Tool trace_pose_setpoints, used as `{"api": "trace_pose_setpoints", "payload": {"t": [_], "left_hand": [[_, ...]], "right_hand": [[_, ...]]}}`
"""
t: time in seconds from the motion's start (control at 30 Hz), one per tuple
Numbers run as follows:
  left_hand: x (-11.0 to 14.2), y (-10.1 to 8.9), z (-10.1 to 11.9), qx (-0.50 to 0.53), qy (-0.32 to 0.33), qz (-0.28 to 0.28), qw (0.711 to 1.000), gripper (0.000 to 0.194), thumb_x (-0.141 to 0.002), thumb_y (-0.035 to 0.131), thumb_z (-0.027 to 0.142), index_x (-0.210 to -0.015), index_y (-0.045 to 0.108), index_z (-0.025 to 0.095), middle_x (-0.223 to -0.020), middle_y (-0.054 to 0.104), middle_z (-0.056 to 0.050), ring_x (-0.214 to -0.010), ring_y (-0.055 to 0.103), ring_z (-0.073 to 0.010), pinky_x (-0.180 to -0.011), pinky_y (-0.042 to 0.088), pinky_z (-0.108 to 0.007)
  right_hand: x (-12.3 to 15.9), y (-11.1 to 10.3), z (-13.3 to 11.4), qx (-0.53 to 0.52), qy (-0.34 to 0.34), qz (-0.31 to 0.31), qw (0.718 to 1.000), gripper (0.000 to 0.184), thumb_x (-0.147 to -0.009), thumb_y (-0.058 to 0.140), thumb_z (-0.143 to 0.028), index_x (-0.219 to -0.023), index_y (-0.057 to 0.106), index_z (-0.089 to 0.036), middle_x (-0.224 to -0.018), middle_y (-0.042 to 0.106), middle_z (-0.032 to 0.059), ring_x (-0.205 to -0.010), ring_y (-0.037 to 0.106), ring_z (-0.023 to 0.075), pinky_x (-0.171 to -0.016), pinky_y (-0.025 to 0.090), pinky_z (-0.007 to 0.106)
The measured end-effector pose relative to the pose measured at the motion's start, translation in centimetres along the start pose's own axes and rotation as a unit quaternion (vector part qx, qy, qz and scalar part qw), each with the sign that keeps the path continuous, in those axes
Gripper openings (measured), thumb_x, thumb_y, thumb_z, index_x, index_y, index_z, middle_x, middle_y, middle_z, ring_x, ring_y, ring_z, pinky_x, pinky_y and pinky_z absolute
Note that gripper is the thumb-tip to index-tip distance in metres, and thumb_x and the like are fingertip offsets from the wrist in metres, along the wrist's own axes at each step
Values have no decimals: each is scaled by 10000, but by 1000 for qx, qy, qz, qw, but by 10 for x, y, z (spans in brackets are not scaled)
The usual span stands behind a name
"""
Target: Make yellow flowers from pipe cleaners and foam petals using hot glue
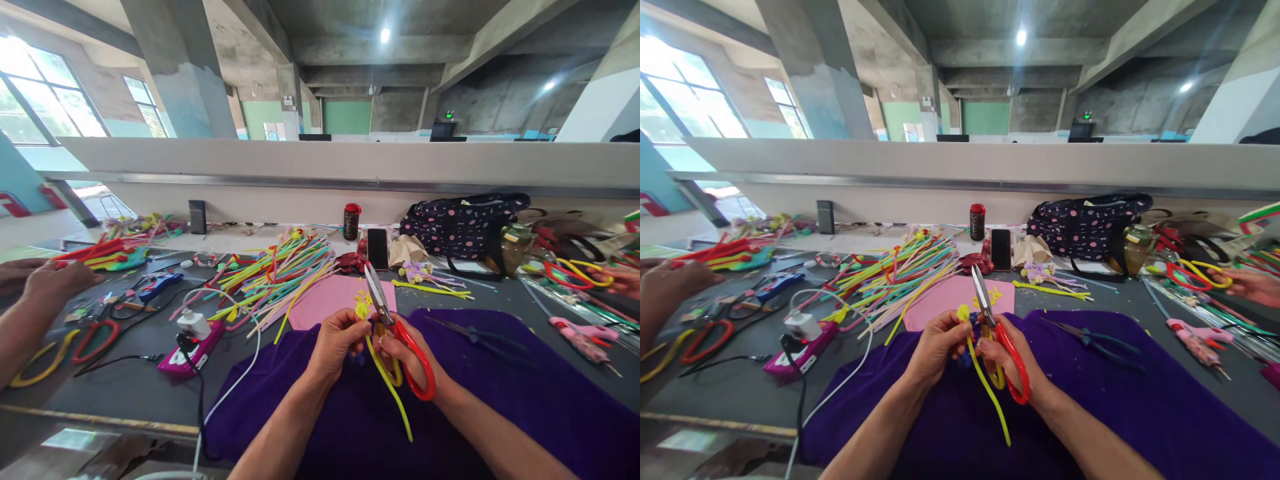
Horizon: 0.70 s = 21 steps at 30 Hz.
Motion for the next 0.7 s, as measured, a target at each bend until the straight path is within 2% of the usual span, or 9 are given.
{"api": "trace_pose_setpoints", "payload": {"t": [0.1,0.23,0.5,0.7], "left_hand": [[0,-3,3,-12,18,17,1000,214,-647,694,301,-634,552,141,-503,554,33,-364,421,-32,-355,280,-145],[0,-2,3,-11,18,9,1000,209,-654,693,292,-639,552,139,-492,548,33,-364,412,-31,-358,282,-148],[-4,-3,-13,89,-76,-12,993,235,-652,695,308,-628,533,139,-462,524,43,-320,389,-17,-324,238,-134],[-10,-2,-20,145,-88,-49,984,221,-680,671,303,-642,564,114,-493,539,24,-317,376,-10,-315,234,-135]], "right_hand": [[0,-1,-1,12,-6,3,1000,438,-772,591,-365,-1149,448,-194,-729,576,-5,-473,473,86,-441,389,215],[0,-5,-3,21,-10,17,1000,425,-770,593,-349,-1139,447,-199,-742,587,0,-486,484,90,-447,398,214],[-5,-12,-5,26,-17,38,999,420,-758,587,-303,-1138,435,-212,-779,594,4,-500,490,86,-467,408,216],[-5,-13,0,32,3,41,999,392,-749,597,-281,-1109,461,-206,-737,572,-8,-491,466,78,-454,394,206]]}}
Point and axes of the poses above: each hand's wrist, its own x-axis away from the middle knuckle, its own y-axis out of the palm, z = x × y, the point moved 9 cm from there along -x, towards the middle knuckle
